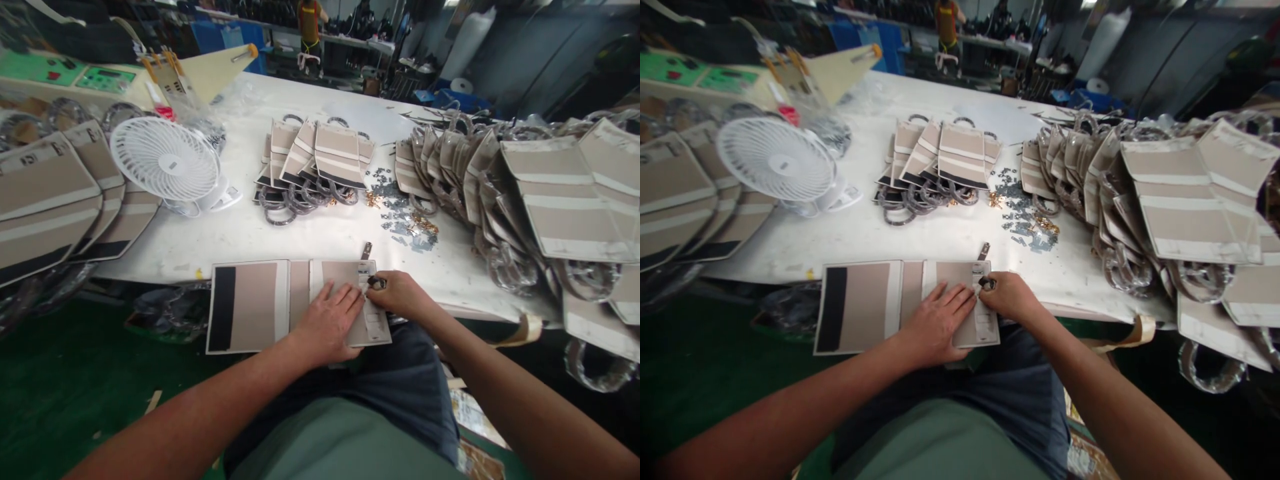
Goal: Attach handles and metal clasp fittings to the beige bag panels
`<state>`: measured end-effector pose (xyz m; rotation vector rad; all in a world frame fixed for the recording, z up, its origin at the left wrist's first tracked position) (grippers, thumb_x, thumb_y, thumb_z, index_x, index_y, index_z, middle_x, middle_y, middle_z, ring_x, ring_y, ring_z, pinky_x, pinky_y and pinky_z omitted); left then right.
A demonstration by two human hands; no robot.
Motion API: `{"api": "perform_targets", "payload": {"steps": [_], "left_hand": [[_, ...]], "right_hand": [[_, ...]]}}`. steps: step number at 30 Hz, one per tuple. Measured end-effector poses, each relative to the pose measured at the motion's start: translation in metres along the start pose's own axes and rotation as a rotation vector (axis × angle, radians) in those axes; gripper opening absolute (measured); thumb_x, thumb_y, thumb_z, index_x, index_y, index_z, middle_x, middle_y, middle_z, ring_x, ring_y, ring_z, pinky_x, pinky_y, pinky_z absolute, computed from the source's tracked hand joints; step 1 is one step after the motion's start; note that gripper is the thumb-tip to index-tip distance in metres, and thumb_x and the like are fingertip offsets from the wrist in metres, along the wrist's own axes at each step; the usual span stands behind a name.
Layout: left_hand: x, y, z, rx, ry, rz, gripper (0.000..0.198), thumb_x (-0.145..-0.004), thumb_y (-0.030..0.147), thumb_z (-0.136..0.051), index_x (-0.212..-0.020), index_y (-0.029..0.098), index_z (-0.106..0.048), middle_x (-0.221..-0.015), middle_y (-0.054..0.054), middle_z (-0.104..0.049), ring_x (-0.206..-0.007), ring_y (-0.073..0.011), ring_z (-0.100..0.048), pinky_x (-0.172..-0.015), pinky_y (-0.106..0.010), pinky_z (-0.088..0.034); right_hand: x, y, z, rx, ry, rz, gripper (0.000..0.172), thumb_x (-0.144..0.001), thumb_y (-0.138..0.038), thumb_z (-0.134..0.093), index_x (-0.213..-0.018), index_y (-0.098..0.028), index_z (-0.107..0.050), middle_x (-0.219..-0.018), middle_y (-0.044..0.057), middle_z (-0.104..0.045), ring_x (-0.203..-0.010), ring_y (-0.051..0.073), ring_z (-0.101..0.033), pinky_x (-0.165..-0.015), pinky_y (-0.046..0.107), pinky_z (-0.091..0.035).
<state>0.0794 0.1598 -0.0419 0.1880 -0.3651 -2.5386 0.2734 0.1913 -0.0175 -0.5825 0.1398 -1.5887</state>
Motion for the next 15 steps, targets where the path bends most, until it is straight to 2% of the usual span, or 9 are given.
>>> {"api": "perform_targets", "payload": {"steps": [4, 7, 10, 15], "left_hand": [[-0.002, -0.004, 0.005, 0.055, 0.027, 0.0, 0.105, -0.085, 0.086, -0.056, -0.16, 0.014, -0.045, -0.163, -0.017, -0.049, -0.153, -0.0381, -0.038, -0.131, -0.056, -0.015], [-0.004, -0.008, 0.005, 0.067, 0.018, -0.014, 0.099, -0.086, 0.083, -0.058, -0.158, 0.014, -0.048, -0.16, -0.017, -0.052, -0.151, -0.0377, -0.041, -0.13, -0.056, -0.018], [-0.004, -0.007, 0.004, 0.065, 0.011, -0.015, 0.097, -0.085, 0.077, -0.065, -0.158, 0.015, -0.047, -0.162, -0.017, -0.049, -0.152, -0.0372, -0.04, -0.131, -0.056, -0.016], [-0.001, -0.003, 0.009, 0.074, -0.004, 0.017, 0.099, -0.082, 0.076, -0.068, -0.158, 0.014, -0.048, -0.162, -0.018, -0.049, -0.151, -0.0383, -0.041, -0.131, -0.06, -0.017]], "right_hand": [[0.005, 0.006, -0.003, -0.196, -0.016, -0.076, 0.015, -0.081, -0.03, -0.065, -0.07, -0.021, -0.068, -0.058, 0.001, -0.068, -0.06, 0.019, -0.065, -0.055, 0.026, -0.041], [0.006, 0.012, -0.007, -0.249, -0.007, -0.132, 0.014, -0.079, -0.029, -0.064, -0.068, -0.021, -0.068, -0.056, 0.0, -0.066, -0.058, 0.019, -0.064, -0.053, 0.026, -0.041], [0.005, 0.016, -0.012, -0.326, -0.013, -0.153, 0.013, -0.077, -0.029, -0.064, -0.068, -0.02, -0.068, -0.056, -0.002, -0.064, -0.057, 0.017, -0.061, -0.052, 0.025, -0.04], [0.007, 0.008, -0.012, -0.409, -0.047, -0.133, 0.017, -0.077, -0.026, -0.065, -0.06, -0.021, -0.063, -0.049, -0.002, -0.06, -0.049, 0.016, -0.058, -0.046, 0.024, -0.041]]}}
Point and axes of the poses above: each hand's wrist, its own x-axis away from the middle knuckle, its own z-axis out of the back of the hand, y = z × x, the point moved 3 cm from there along -x, towards the middle knuckle
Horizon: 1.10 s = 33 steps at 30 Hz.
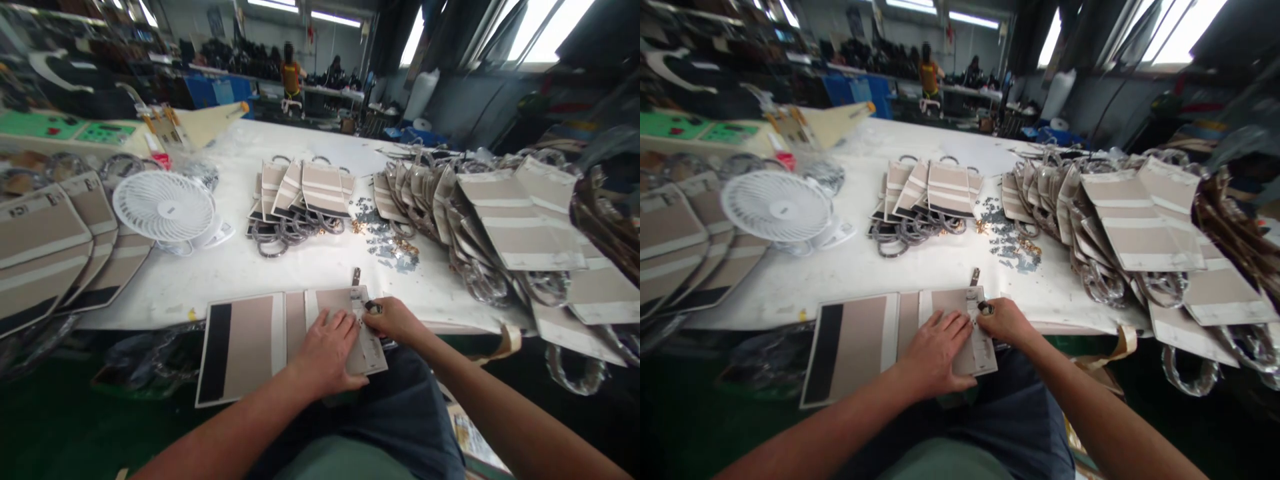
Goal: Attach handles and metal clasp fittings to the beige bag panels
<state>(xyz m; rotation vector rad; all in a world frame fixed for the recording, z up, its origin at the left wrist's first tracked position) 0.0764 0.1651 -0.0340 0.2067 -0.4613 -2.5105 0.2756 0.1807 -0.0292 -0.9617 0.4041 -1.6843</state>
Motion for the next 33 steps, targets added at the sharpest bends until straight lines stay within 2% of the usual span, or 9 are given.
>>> {"api": "perform_targets", "payload": {"steps": [4, 8, 12, 17, 21, 25, 28, 30, 33], "left_hand": [[0.005, -0.003, 0.001, 0.038, -0.037, 0.019, 0.105, -0.08, 0.077, -0.07, -0.161, 0.018, -0.043, -0.167, -0.017, -0.042, -0.156, -0.0371, -0.036, -0.134, -0.058, -0.013], [0.009, -0.006, -0.006, 0.066, -0.06, 0.007, 0.106, -0.083, 0.076, -0.067, -0.166, 0.019, -0.034, -0.173, -0.016, -0.03, -0.161, -0.0374, -0.025, -0.135, -0.06, -0.007], [0.008, -0.01, -0.014, 0.079, -0.043, 0.017, 0.1, -0.089, 0.075, -0.058, -0.167, 0.019, -0.032, -0.174, -0.014, -0.029, -0.162, -0.0369, -0.025, -0.135, -0.06, -0.006], [0.007, -0.011, -0.02, 0.047, 0.007, 0.005, 0.094, -0.091, 0.072, -0.057, -0.165, 0.017, -0.037, -0.173, -0.012, -0.033, -0.16, -0.0347, -0.028, -0.136, -0.056, -0.005], [0.006, -0.009, -0.018, 0.026, 0.044, -0.007, 0.091, -0.09, 0.066, -0.062, -0.162, 0.015, -0.04, -0.171, -0.012, -0.037, -0.16, -0.0329, -0.029, -0.136, -0.053, -0.004], [0.005, -0.009, -0.02, 0.026, 0.069, -0.028, 0.093, -0.088, 0.065, -0.067, -0.16, 0.012, -0.041, -0.17, -0.014, -0.04, -0.159, -0.0332, -0.032, -0.136, -0.053, -0.003], [0.005, -0.008, -0.021, 0.006, 0.099, -0.035, 0.095, -0.086, 0.063, -0.069, -0.16, 0.011, -0.041, -0.168, -0.015, -0.042, -0.157, -0.0338, -0.033, -0.136, -0.053, -0.004], [0.005, -0.007, -0.022, -0.008, 0.111, -0.032, 0.095, -0.085, 0.062, -0.071, -0.159, 0.011, -0.042, -0.167, -0.016, -0.044, -0.156, -0.0346, -0.035, -0.136, -0.053, -0.005], [0.004, -0.005, -0.023, -0.03, 0.116, -0.035, 0.095, -0.083, 0.061, -0.074, -0.157, 0.009, -0.044, -0.163, -0.018, -0.048, -0.155, -0.0364, -0.037, -0.136, -0.055, -0.007]], "right_hand": [[0.0, -0.01, 0.017, -0.04, -0.041, 0.047, 0.013, -0.08, -0.03, -0.067, -0.071, -0.021, -0.068, -0.053, -0.002, -0.064, -0.044, 0.016, -0.058, -0.043, 0.025, -0.043], [-0.02, -0.018, 0.067, 0.218, 0.2, 0.098, 0.018, -0.085, -0.037, -0.069, -0.086, -0.021, -0.077, -0.07, 0.001, -0.074, -0.06, 0.017, -0.067, -0.055, 0.025, -0.048], [-0.078, -0.021, 0.107, 0.401, 0.384, 0.045, 0.026, -0.083, -0.039, -0.074, -0.099, -0.021, -0.082, -0.095, 0.009, -0.081, -0.089, 0.025, -0.073, -0.072, 0.029, -0.05], [-0.151, -0.016, 0.11, 0.459, 0.416, -0.081, 0.038, -0.078, -0.045, -0.077, -0.107, -0.021, -0.083, -0.1, 0.013, -0.081, -0.094, 0.029, -0.074, -0.074, 0.032, -0.05], [-0.176, -0.007, 0.107, 0.462, 0.42, -0.134, 0.039, -0.076, -0.043, -0.077, -0.109, -0.023, -0.083, -0.102, 0.011, -0.081, -0.092, 0.029, -0.073, -0.074, 0.032, -0.051], [-0.169, -0.008, 0.112, 0.445, 0.439, -0.091, 0.029, -0.077, -0.035, -0.075, -0.101, -0.023, -0.083, -0.096, 0.009, -0.081, -0.087, 0.027, -0.071, -0.072, 0.031, -0.051], [-0.138, -0.017, 0.114, 0.37, 0.399, -0.023, 0.029, -0.081, -0.034, -0.072, -0.104, -0.02, -0.081, -0.081, 0.006, -0.078, -0.07, 0.02, -0.068, -0.06, 0.027, -0.049], [-0.107, -0.023, 0.106, 0.228, 0.27, 0.05, 0.033, -0.08, -0.032, -0.074, -0.109, -0.017, -0.079, -0.073, 0.005, -0.076, -0.064, 0.018, -0.066, -0.054, 0.024, -0.047], [-0.057, -0.03, 0.077, 0.035, -0.089, 0.105, 0.034, -0.075, -0.029, -0.078, -0.107, -0.017, -0.077, -0.072, 0.004, -0.076, -0.064, 0.017, -0.068, -0.053, 0.023, -0.049]]}}
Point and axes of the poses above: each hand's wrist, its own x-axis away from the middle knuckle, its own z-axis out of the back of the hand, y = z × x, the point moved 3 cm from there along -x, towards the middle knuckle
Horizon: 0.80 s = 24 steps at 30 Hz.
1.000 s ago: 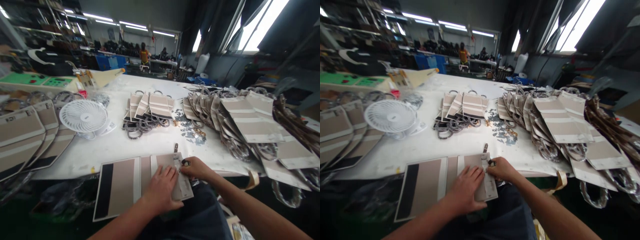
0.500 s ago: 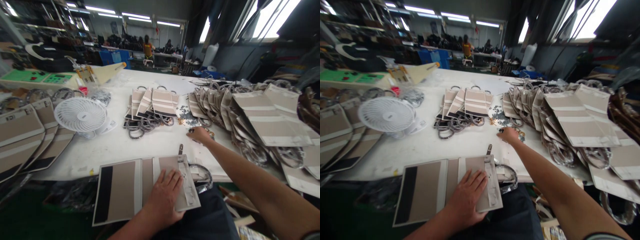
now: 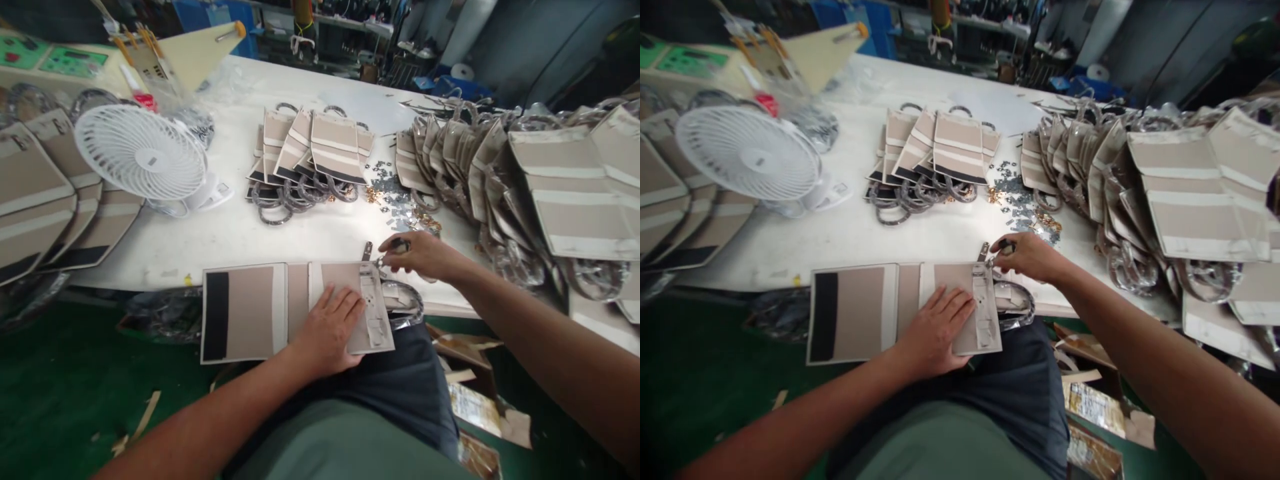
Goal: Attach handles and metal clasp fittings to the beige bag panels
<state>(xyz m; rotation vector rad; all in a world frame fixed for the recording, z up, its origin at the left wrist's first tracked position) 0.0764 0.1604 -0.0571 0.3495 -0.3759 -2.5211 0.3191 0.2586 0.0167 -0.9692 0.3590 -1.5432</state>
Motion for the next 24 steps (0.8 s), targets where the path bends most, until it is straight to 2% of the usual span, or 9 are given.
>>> {"api": "perform_targets", "payload": {"steps": [2, 4, 7, 11, 16, 19, 24], "left_hand": [[-0.001, 0.002, 0.0, -0.013, 0.003, -0.001, 0.095, -0.082, 0.061, -0.074, -0.156, 0.008, -0.046, -0.16, -0.02, -0.05, -0.153, -0.0373, -0.038, -0.135, -0.056, -0.009], [-0.001, 0.003, 0.001, -0.022, 0.009, 0.002, 0.094, -0.083, 0.063, -0.073, -0.154, 0.007, -0.048, -0.158, -0.021, -0.051, -0.152, -0.0377, -0.039, -0.135, -0.056, -0.011], [0.001, 0.005, 0.001, -0.024, 0.029, 0.007, 0.09, -0.084, 0.064, -0.071, -0.151, 0.007, -0.051, -0.158, -0.02, -0.052, -0.152, -0.037, -0.039, -0.136, -0.055, -0.012], [0.003, 0.006, 0.0, -0.03, 0.048, 0.0, 0.088, -0.085, 0.064, -0.071, -0.149, 0.008, -0.052, -0.158, -0.02, -0.052, -0.153, -0.0367, -0.038, -0.136, -0.056, -0.011], [0.004, 0.006, 0.002, -0.055, 0.028, -0.027, 0.092, -0.083, 0.062, -0.075, -0.158, 0.018, -0.046, -0.158, -0.019, -0.051, -0.153, -0.038, -0.038, -0.133, -0.06, -0.015], [0.003, 0.007, 0.004, -0.072, 0.002, -0.038, 0.087, -0.085, 0.063, -0.074, -0.157, 0.022, -0.048, -0.157, -0.019, -0.051, -0.151, -0.0389, -0.04, -0.131, -0.062, -0.016], [0.001, 0.008, 0.006, -0.076, -0.016, -0.038, 0.084, -0.087, 0.062, -0.072, -0.157, 0.022, -0.049, -0.161, -0.017, -0.048, -0.152, -0.0386, -0.037, -0.131, -0.062, -0.014]], "right_hand": [[0.025, -0.004, -0.025, -0.044, -0.199, -0.019, 0.026, -0.073, -0.027, -0.078, -0.097, -0.018, -0.076, -0.071, 0.001, -0.075, -0.063, 0.016, -0.067, -0.054, 0.024, -0.049], [0.038, -0.005, -0.044, -0.065, -0.271, -0.044, 0.017, -0.071, -0.024, -0.076, -0.087, -0.018, -0.074, -0.067, -0.001, -0.072, -0.061, 0.015, -0.064, -0.056, 0.024, -0.049], [0.04, -0.003, -0.056, -0.055, -0.25, -0.078, 0.014, -0.069, -0.022, -0.073, -0.082, -0.018, -0.073, -0.06, -0.004, -0.068, -0.058, 0.014, -0.06, -0.055, 0.025, -0.047], [0.034, -0.002, -0.056, -0.001, -0.255, -0.092, 0.016, -0.068, -0.02, -0.071, -0.083, -0.018, -0.073, -0.058, -0.004, -0.066, -0.057, 0.015, -0.058, -0.055, 0.026, -0.045], [0.03, -0.005, -0.055, 0.129, -0.285, -0.026, 0.017, -0.07, -0.02, -0.069, -0.085, -0.019, -0.076, -0.067, -0.004, -0.07, -0.062, 0.016, -0.061, -0.061, 0.026, -0.047], [0.029, -0.007, -0.057, 0.23, -0.283, 0.01, 0.017, -0.074, -0.019, -0.068, -0.088, -0.019, -0.078, -0.071, -0.002, -0.073, -0.067, 0.017, -0.065, -0.065, 0.026, -0.048], [0.032, -0.015, -0.061, 0.529, -0.171, 0.105, 0.015, -0.08, -0.021, -0.069, -0.089, -0.02, -0.08, -0.086, 0.004, -0.08, -0.082, 0.022, -0.072, -0.071, 0.027, -0.047]]}}
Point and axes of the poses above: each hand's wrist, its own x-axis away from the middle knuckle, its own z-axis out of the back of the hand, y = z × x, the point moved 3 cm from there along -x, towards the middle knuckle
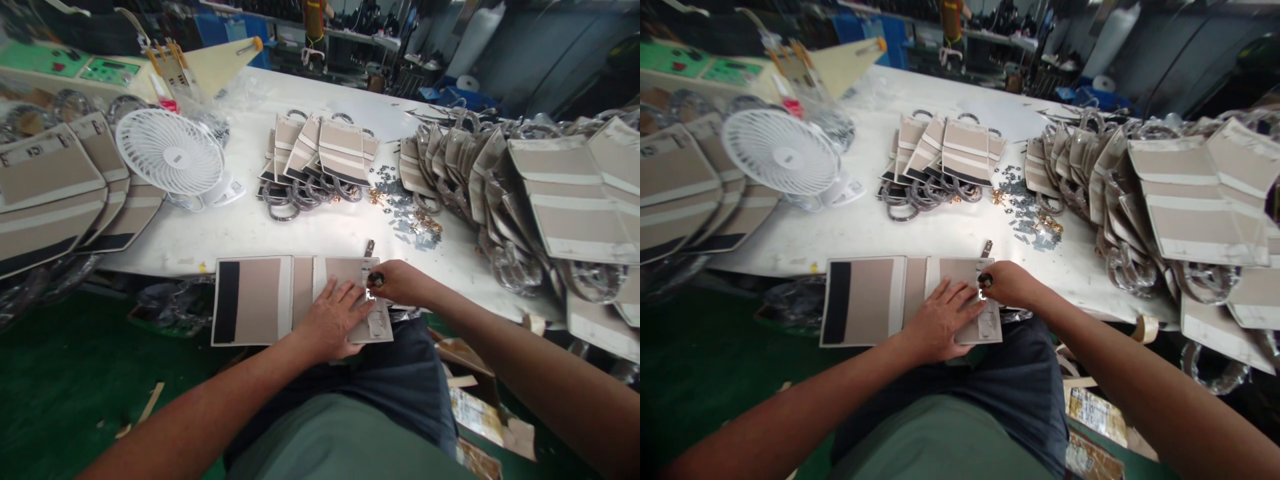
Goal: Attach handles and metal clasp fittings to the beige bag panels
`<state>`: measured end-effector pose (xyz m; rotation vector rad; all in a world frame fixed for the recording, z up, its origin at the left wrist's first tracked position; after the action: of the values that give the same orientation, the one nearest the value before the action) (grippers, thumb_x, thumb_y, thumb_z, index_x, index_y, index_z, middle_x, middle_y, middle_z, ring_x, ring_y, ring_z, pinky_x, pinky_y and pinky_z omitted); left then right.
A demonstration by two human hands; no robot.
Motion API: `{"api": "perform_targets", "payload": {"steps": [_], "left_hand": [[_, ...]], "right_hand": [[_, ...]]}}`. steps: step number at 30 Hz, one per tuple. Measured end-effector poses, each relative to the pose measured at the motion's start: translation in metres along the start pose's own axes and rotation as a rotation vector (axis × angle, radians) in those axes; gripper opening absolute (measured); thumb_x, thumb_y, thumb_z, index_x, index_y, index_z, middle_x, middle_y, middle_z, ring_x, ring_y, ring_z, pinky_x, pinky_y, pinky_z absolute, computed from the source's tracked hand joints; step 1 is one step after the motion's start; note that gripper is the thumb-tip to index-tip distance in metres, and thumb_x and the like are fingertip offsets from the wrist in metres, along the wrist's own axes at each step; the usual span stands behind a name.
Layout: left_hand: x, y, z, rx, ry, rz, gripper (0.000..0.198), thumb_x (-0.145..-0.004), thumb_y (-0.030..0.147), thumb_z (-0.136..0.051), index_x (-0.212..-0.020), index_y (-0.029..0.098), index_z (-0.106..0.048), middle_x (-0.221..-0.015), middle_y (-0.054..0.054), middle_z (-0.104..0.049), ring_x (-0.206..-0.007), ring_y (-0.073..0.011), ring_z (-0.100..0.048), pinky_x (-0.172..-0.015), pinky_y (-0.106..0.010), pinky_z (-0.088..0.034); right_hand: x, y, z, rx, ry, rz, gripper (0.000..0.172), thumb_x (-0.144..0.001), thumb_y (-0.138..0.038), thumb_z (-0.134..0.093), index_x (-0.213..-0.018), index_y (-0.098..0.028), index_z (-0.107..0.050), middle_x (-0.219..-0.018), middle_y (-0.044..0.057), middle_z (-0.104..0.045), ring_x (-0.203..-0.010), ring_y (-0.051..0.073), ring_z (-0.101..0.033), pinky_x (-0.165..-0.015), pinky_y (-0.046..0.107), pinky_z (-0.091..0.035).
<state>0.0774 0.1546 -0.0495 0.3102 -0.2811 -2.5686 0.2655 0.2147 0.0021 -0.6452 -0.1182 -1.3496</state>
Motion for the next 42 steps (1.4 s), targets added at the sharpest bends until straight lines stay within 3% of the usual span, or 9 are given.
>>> {"api": "perform_targets", "payload": {"steps": [5, 12, 22, 25, 27, 29, 33, 36, 42], "left_hand": [[-0.001, 0.001, 0.002, -0.008, -0.032, 0.001, 0.083, -0.088, 0.062, -0.07, -0.157, 0.021, -0.049, -0.166, -0.015, -0.043, -0.152, -0.0384, -0.037, -0.131, -0.063, -0.014], [-0.001, 0.0, 0.003, 0.015, -0.035, -0.021, 0.08, -0.091, 0.06, -0.066, -0.158, 0.02, -0.047, -0.165, -0.013, -0.047, -0.153, -0.0376, -0.036, -0.13, -0.064, -0.013], [-0.006, 0.002, 0.004, -0.028, -0.083, -0.02, 0.081, -0.088, 0.058, -0.07, -0.155, 0.018, -0.051, -0.166, -0.016, -0.045, -0.152, -0.0399, -0.037, -0.128, -0.066, -0.016], [-0.009, 0.004, 0.006, -0.052, -0.109, -0.027, 0.082, -0.087, 0.058, -0.07, -0.155, 0.018, -0.05, -0.165, -0.018, -0.044, -0.151, -0.0404, -0.037, -0.126, -0.067, -0.02], [-0.01, 0.005, 0.009, -0.061, -0.117, -0.032, 0.082, -0.087, 0.059, -0.071, -0.154, 0.017, -0.05, -0.164, -0.019, -0.045, -0.151, -0.0403, -0.038, -0.125, -0.068, -0.021], [-0.011, 0.005, 0.011, -0.065, -0.118, -0.029, 0.082, -0.086, 0.059, -0.072, -0.154, 0.017, -0.051, -0.164, -0.019, -0.045, -0.151, -0.0401, -0.037, -0.125, -0.068, -0.021], [-0.011, 0.006, 0.014, -0.054, -0.118, -0.013, 0.082, -0.086, 0.06, -0.073, -0.153, 0.019, -0.051, -0.165, -0.018, -0.044, -0.151, -0.0393, -0.036, -0.126, -0.066, -0.022], [-0.011, 0.005, 0.013, -0.041, -0.114, -0.006, 0.084, -0.085, 0.06, -0.074, -0.154, 0.019, -0.05, -0.165, -0.017, -0.044, -0.152, -0.0388, -0.036, -0.127, -0.065, -0.02], [-0.011, 0.001, 0.007, -0.004, -0.109, -0.008, 0.086, -0.083, 0.06, -0.076, -0.155, 0.019, -0.051, -0.165, -0.016, -0.044, -0.156, -0.039, -0.029, -0.131, -0.064, -0.014]], "right_hand": [[0.003, 0.001, -0.003, 0.006, 0.043, -0.016, 0.016, -0.084, -0.023, -0.068, -0.091, -0.02, -0.081, -0.091, 0.005, -0.082, -0.086, 0.022, -0.074, -0.073, 0.027, -0.048], [0.006, 0.015, -0.008, -0.288, 0.016, -0.113, 0.023, -0.077, -0.016, -0.066, -0.095, -0.02, -0.079, -0.075, -0.001, -0.077, -0.075, 0.019, -0.071, -0.068, 0.026, -0.049], [0.005, 0.007, -0.009, -0.097, 0.143, -0.055, 0.007, -0.081, -0.02, -0.071, -0.086, -0.022, -0.074, -0.086, 0.004, -0.077, -0.081, 0.021, -0.07, -0.073, 0.028, -0.047], [0.007, 0.011, -0.005, -0.152, 0.165, -0.045, 0.006, -0.079, -0.02, -0.072, -0.084, -0.021, -0.073, -0.086, 0.003, -0.076, -0.081, 0.021, -0.069, -0.074, 0.028, -0.047], [0.012, 0.013, 0.004, -0.284, 0.18, -0.061, 0.004, -0.08, -0.024, -0.074, -0.082, -0.021, -0.073, -0.079, 0.001, -0.074, -0.075, 0.02, -0.066, -0.07, 0.029, -0.046], [0.018, 0.014, 0.017, -0.487, 0.268, -0.076, 0.019, -0.083, -0.038, -0.078, -0.078, -0.021, -0.069, -0.067, 0.0, -0.067, -0.063, 0.017, -0.06, -0.063, 0.03, -0.044], [0.029, 0.012, 0.033, -1.173, 0.67, 0.044, 0.049, -0.085, -0.063, -0.073, -0.067, -0.025, -0.049, -0.058, -0.005, -0.046, -0.05, 0.013, -0.044, -0.052, 0.03, -0.043], [0.024, 0.014, 0.019, -1.561, 0.824, 0.136, 0.052, -0.085, -0.06, -0.071, -0.065, -0.024, -0.04, -0.058, -0.007, -0.033, -0.046, 0.01, -0.035, -0.046, 0.026, -0.039], [0.008, 0.028, -0.02, -1.752, 0.874, 0.102, 0.053, -0.083, -0.055, -0.069, -0.063, -0.023, -0.031, -0.056, -0.008, -0.025, -0.043, 0.008, -0.023, -0.041, 0.023, -0.03]]}}
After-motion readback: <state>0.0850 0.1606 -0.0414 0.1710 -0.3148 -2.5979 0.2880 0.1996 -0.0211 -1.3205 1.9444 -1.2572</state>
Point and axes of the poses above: each hand's wrist, its own x-axis away from the middle knuckle, its own z-axis out of the back of the hand, y = z × x, the point moved 3 cm from there along -x, towards the middle knuckle
